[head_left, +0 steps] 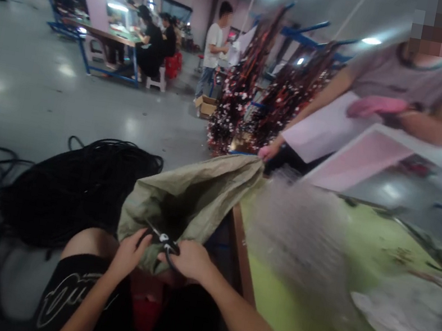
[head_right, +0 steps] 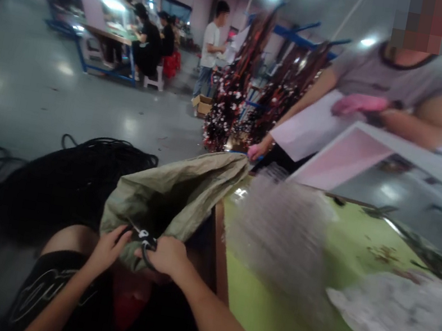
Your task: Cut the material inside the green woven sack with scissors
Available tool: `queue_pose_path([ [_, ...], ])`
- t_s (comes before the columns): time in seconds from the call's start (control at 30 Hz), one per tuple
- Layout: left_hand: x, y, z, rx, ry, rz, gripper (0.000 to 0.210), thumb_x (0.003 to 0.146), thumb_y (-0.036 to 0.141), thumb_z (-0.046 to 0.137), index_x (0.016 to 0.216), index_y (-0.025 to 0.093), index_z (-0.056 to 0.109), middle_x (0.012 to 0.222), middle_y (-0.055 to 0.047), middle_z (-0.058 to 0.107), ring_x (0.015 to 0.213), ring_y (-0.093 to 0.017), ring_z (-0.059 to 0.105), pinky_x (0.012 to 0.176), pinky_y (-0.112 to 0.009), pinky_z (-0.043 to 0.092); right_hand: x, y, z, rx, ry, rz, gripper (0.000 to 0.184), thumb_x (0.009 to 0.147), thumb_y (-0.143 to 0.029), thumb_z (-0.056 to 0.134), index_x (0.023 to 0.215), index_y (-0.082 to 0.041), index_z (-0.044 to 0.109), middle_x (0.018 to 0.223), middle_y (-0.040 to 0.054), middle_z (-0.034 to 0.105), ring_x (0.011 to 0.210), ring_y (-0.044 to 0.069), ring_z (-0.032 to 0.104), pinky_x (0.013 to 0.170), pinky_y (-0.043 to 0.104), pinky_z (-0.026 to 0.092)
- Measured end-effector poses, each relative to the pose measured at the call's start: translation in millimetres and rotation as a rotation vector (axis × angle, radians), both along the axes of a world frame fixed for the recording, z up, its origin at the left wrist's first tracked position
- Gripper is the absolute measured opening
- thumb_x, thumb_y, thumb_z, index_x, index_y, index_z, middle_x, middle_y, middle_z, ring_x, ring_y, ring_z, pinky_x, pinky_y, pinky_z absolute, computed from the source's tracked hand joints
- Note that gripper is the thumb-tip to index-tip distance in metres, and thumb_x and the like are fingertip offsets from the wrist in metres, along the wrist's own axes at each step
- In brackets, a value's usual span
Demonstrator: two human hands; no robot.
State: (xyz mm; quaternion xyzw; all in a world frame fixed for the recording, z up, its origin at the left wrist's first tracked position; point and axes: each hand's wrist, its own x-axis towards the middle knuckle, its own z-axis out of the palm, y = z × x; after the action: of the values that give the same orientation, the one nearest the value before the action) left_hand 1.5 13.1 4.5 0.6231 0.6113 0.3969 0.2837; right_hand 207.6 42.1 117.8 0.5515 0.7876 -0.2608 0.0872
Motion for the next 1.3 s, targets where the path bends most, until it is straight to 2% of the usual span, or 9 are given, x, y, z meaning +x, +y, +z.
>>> queue_pose_path([
  [0.2,1.6,-5.2,9.6,-0.016,-0.048,0.023,0.037,0.094,0.043,0.042,0.111,0.016,0.061,0.082,-0.006,0.071,0.076,-0.020,0.067,0.074,-0.030,0.051,4.2,1.8,-12.0,-0.011,0.134,0.053,0.048,0.081,-0.065,0.056,0.092,-0.020,0.068,0.088,0.0083,0.071,0.077,0.023,0.067,0.061,0.026,0.042],
  [0.33,3.2,-7.9,10.6,-0.012,-0.085,-0.011,0.036,0.095,0.042,0.042,0.111,0.017,0.060,0.081,-0.005,0.070,0.074,-0.019,0.066,0.071,-0.029,0.049,5.9,1.3,-15.4,-0.024,0.075,0.056,0.053,0.084,-0.068,0.051,0.083,-0.018,0.069,0.082,0.0102,0.071,0.077,0.025,0.066,0.059,0.027,0.039],
  [0.47,4.2,-7.7,7.6,-0.005,-0.105,0.008,0.034,0.095,0.042,0.042,0.112,0.017,0.058,0.081,-0.005,0.068,0.074,-0.019,0.065,0.070,-0.029,0.048,5.8,0.8,-18.3,-0.043,0.139,0.043,0.049,0.084,-0.066,0.054,0.090,-0.019,0.068,0.087,0.0086,0.071,0.079,0.023,0.066,0.061,0.025,0.039],
  [0.6,4.0,-7.5,3.1,-0.004,-0.148,0.059,0.032,0.093,0.040,0.046,0.115,0.017,0.053,0.088,-0.006,0.067,0.080,-0.019,0.064,0.073,-0.030,0.049,3.9,1.9,-19.9,-0.048,0.159,0.033,0.046,0.083,-0.063,0.057,0.093,-0.019,0.067,0.089,0.0079,0.070,0.080,0.022,0.065,0.064,0.025,0.040],
  [0.73,5.4,-6.2,-2.2,0.074,-0.171,0.169,0.025,0.090,0.039,0.053,0.103,0.018,0.054,0.096,-0.006,0.064,0.090,-0.019,0.061,0.082,-0.033,0.048,4.2,3.1,-19.2,-0.061,0.146,0.033,0.052,0.086,-0.067,0.050,0.086,-0.019,0.069,0.083,0.0086,0.070,0.077,0.023,0.065,0.061,0.025,0.037],
  [0.87,4.7,-5.3,-4.5,0.110,-0.165,0.229,0.026,0.090,0.040,0.053,0.101,0.017,0.058,0.096,-0.007,0.064,0.091,-0.020,0.061,0.082,-0.033,0.048,4.3,3.4,-19.8,-0.057,0.188,0.040,0.048,0.085,-0.065,0.052,0.091,-0.019,0.068,0.086,0.0074,0.070,0.080,0.022,0.065,0.063,0.024,0.039],
  [1.0,0.3,-5.2,-3.9,0.121,-0.157,0.171,0.029,0.092,0.040,0.049,0.103,0.017,0.061,0.097,-0.008,0.066,0.090,-0.020,0.062,0.082,-0.034,0.048,4.2,3.2,-18.3,-0.063,0.181,0.033,0.045,0.083,-0.062,0.057,0.091,-0.019,0.067,0.088,0.0069,0.070,0.079,0.022,0.064,0.063,0.024,0.039],
  [1.17,-7.5,-6.2,-1.5,0.069,-0.181,0.078,0.034,0.095,0.042,0.042,0.104,0.015,0.062,0.080,-0.006,0.065,0.071,-0.016,0.060,0.069,-0.029,0.048,6.4,2.4,-13.2,-0.114,0.192,0.045,0.049,0.086,-0.064,0.052,0.083,-0.018,0.068,0.081,0.0072,0.070,0.075,0.022,0.064,0.061,0.024,0.039],
  [1.3,-9.1,-9.5,3.9,0.059,-0.191,-0.001,0.039,0.097,0.044,0.037,0.092,0.015,0.063,0.072,-0.003,0.061,0.066,-0.014,0.056,0.066,-0.026,0.045,5.9,2.1,-15.0,-0.133,0.244,0.087,0.037,0.085,-0.055,0.058,0.087,-0.019,0.067,0.084,0.0048,0.070,0.075,0.020,0.063,0.063,0.023,0.040],
])
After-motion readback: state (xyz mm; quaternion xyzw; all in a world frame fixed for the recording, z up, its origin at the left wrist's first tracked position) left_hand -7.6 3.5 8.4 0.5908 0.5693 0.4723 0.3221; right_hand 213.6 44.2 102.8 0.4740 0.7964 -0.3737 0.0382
